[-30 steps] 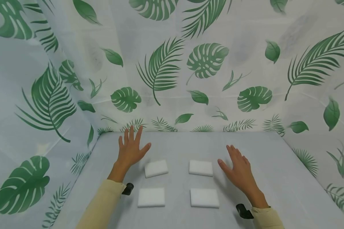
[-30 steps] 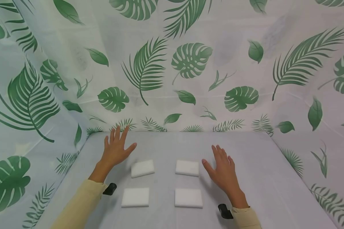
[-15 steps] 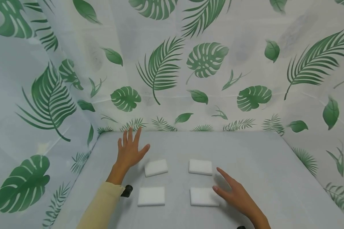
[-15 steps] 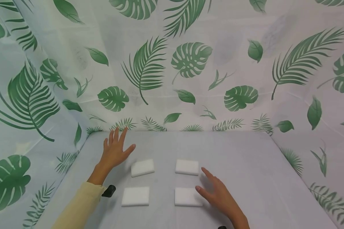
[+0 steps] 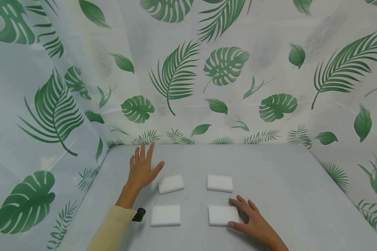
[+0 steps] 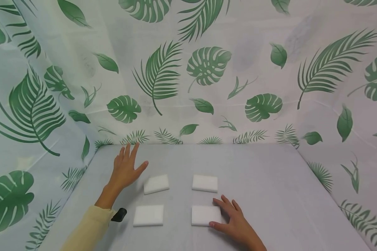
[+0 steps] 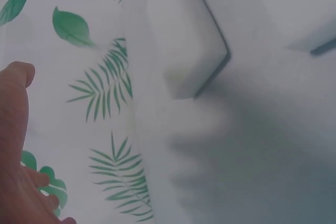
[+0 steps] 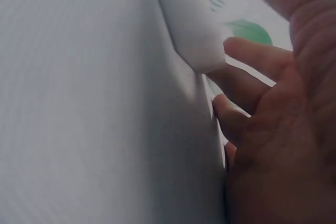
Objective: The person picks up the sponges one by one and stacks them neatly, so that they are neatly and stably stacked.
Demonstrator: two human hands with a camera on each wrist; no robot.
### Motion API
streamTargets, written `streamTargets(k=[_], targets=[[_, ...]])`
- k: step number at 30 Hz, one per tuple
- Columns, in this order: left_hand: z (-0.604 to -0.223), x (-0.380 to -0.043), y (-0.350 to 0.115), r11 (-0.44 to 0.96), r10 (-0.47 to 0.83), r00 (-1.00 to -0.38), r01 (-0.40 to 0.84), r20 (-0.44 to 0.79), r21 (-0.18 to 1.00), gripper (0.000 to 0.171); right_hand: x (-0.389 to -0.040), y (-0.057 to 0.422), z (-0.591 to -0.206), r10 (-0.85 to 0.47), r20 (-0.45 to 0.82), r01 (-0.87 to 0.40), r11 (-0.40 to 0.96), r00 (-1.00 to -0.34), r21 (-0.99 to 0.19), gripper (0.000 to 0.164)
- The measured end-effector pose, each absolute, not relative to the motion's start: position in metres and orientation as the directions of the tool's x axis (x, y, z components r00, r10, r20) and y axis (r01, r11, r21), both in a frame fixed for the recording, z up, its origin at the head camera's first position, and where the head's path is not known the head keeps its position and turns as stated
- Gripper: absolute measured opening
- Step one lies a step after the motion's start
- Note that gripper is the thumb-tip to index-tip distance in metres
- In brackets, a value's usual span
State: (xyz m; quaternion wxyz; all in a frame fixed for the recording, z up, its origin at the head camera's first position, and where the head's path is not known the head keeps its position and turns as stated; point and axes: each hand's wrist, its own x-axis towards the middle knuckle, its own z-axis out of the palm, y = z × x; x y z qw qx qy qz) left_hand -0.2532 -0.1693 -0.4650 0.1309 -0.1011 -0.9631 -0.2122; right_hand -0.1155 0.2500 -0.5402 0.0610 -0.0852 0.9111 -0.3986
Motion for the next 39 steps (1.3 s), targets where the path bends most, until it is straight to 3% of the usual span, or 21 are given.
streamTargets(k=[16, 30, 39], targets=[[-0.474, -0.219, -0.177, 0.788, 0.163, -0.916, 0.345, 0.368, 0.510, 0.081, -0.115, 0.254, -0.548, -0.237, 0.099, -0.234, 0.652, -0.966, -0.722, 0.078], [-0.501, -0.163, -0.203, 0.741, 0.090, -0.983, 0.174, 0.161, 0.649, 0.087, -0.115, 0.257, -0.549, -0.247, 0.088, -0.231, 0.643, -0.965, -0.730, 0.076], [-0.522, -0.136, -0.203, 0.643, 0.143, -0.987, 0.153, 0.078, 0.750, 0.094, -0.115, 0.257, -0.548, -0.251, 0.108, -0.247, 0.631, -0.962, -0.735, 0.075]])
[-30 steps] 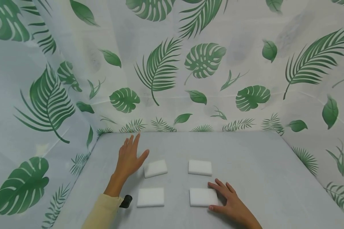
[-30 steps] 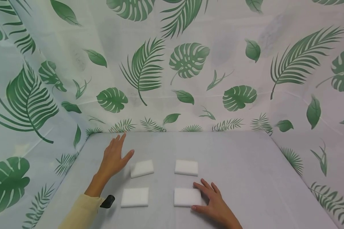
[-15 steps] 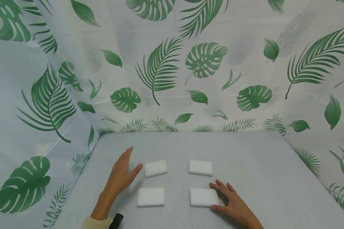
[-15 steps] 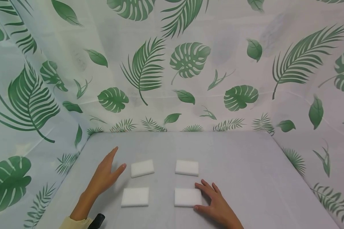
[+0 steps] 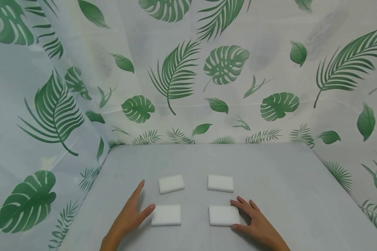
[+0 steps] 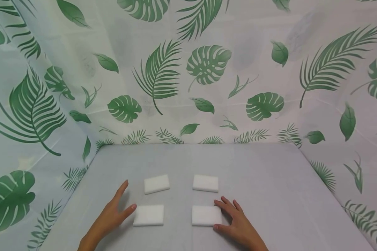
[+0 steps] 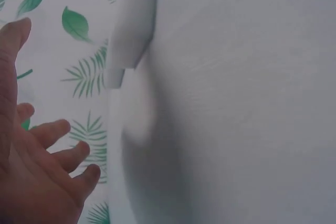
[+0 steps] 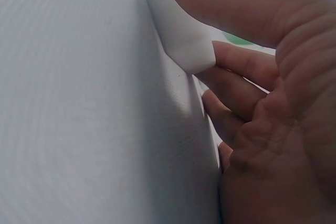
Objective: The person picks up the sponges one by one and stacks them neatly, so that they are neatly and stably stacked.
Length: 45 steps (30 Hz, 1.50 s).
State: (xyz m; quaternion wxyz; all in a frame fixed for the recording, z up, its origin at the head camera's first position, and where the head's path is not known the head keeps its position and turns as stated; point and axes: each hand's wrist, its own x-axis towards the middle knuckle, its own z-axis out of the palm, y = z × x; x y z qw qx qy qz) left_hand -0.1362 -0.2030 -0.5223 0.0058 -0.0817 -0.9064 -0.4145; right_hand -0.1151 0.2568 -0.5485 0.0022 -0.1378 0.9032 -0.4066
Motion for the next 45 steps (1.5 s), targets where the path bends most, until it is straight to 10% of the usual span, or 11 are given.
streamTargets(k=[35, 45], targets=[[-0.550, -0.123, -0.200, 0.670, 0.293, -0.955, 0.238, 0.043, 0.703, 0.082, -0.114, 0.256, -0.549, -0.234, 0.158, -0.273, 0.627, -0.959, -0.730, 0.070], [-0.543, -0.116, -0.196, 0.644, 0.201, -0.978, 0.083, -0.063, 0.761, 0.080, -0.112, 0.255, -0.549, -0.231, 0.154, -0.268, 0.622, -0.961, -0.736, 0.070]])
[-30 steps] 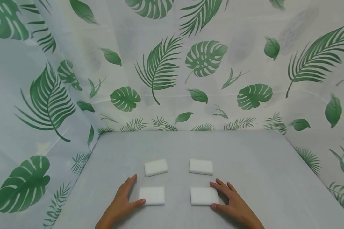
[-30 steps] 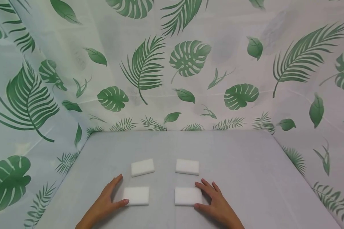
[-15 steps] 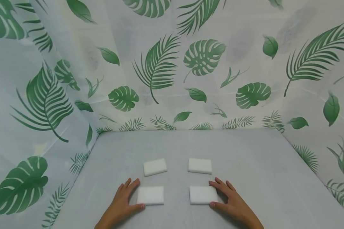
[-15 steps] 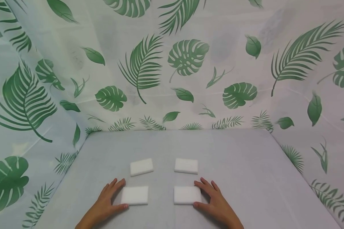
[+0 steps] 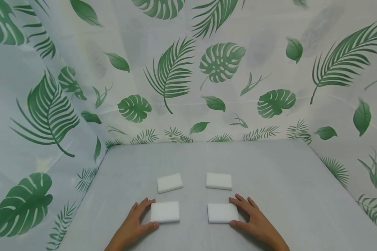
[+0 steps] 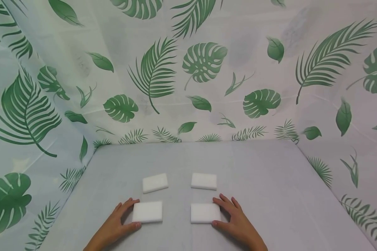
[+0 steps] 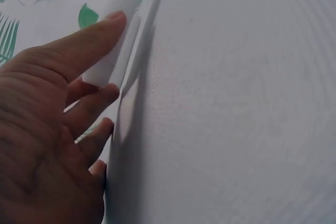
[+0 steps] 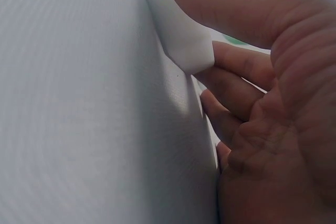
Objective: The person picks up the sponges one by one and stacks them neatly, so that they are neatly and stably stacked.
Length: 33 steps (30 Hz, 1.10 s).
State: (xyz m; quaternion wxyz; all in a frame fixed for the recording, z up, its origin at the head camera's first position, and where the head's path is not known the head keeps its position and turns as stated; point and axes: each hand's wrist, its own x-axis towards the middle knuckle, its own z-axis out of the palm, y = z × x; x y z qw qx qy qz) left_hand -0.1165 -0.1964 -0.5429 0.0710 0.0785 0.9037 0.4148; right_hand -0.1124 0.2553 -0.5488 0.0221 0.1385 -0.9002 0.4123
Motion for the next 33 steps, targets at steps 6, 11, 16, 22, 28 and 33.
streamTargets(k=[6, 11, 16, 22, 28, 33], targets=[[-0.540, -0.116, -0.184, 0.611, 0.184, -0.983, 0.096, -0.023, 0.786, 0.072, -0.112, 0.257, -0.549, -0.225, 0.133, -0.248, 0.631, -0.965, -0.735, 0.071], [-0.533, -0.116, -0.168, 0.579, 0.217, -0.976, 0.153, 0.030, 0.801, 0.072, -0.111, 0.257, -0.548, -0.228, 0.137, -0.253, 0.631, -0.964, -0.733, 0.071], [-0.525, -0.118, -0.146, 0.538, 0.251, -0.966, 0.191, 0.060, 0.821, 0.070, -0.110, 0.258, -0.547, -0.219, 0.137, -0.248, 0.632, -0.966, -0.734, 0.072], [-0.521, -0.121, -0.117, 0.522, 0.299, -0.950, 0.246, 0.094, 0.817, 0.069, -0.109, 0.258, -0.552, -0.222, 0.167, -0.269, 0.596, -0.961, -0.757, 0.071], [-0.522, -0.122, -0.091, 0.510, 0.324, -0.942, 0.254, 0.090, 0.822, 0.069, -0.110, 0.258, -0.557, -0.256, 0.268, -0.369, 0.576, -0.929, -0.729, 0.070], [-0.526, -0.122, -0.074, 0.507, 0.328, -0.942, 0.240, 0.072, 0.828, 0.070, -0.112, 0.258, -0.556, -0.257, 0.266, -0.368, 0.575, -0.929, -0.731, 0.070]])
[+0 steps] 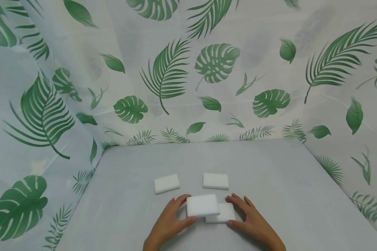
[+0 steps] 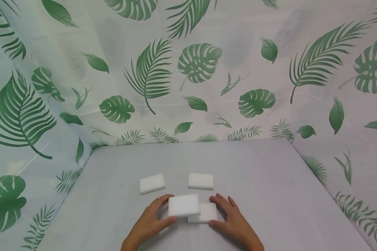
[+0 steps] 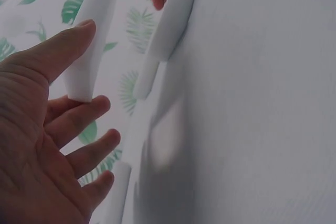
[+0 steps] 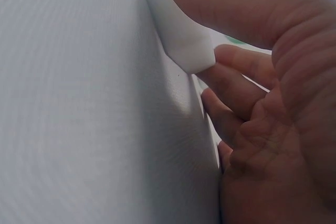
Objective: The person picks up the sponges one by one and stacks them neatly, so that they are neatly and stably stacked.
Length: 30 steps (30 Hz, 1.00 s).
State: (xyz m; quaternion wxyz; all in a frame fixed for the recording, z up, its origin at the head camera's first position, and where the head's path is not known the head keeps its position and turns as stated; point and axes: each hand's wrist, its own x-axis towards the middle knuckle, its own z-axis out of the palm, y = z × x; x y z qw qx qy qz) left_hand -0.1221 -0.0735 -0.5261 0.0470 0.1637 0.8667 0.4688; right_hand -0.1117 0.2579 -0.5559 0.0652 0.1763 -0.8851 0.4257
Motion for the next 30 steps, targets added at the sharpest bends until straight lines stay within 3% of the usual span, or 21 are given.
streamTargets(k=[8, 15, 20, 30], targets=[[-0.533, -0.123, -0.048, 0.523, 0.323, -0.944, 0.234, 0.063, 0.820, 0.070, -0.115, 0.259, -0.557, -0.288, 0.332, -0.439, 0.576, -0.898, -0.690, 0.073], [-0.541, -0.127, -0.030, 0.562, 0.345, -0.934, 0.285, 0.094, 0.776, 0.072, -0.111, 0.258, -0.550, -0.208, 0.136, -0.238, 0.614, -0.969, -0.752, 0.085], [-0.546, -0.129, -0.022, 0.582, 0.364, -0.922, 0.333, 0.129, 0.742, 0.072, -0.112, 0.258, -0.546, -0.192, 0.030, -0.149, 0.646, -0.981, -0.749, 0.088], [-0.549, -0.130, -0.014, 0.596, 0.407, -0.896, 0.408, 0.177, 0.692, 0.073, -0.113, 0.257, -0.547, -0.201, 0.062, -0.179, 0.637, -0.978, -0.750, 0.088]])
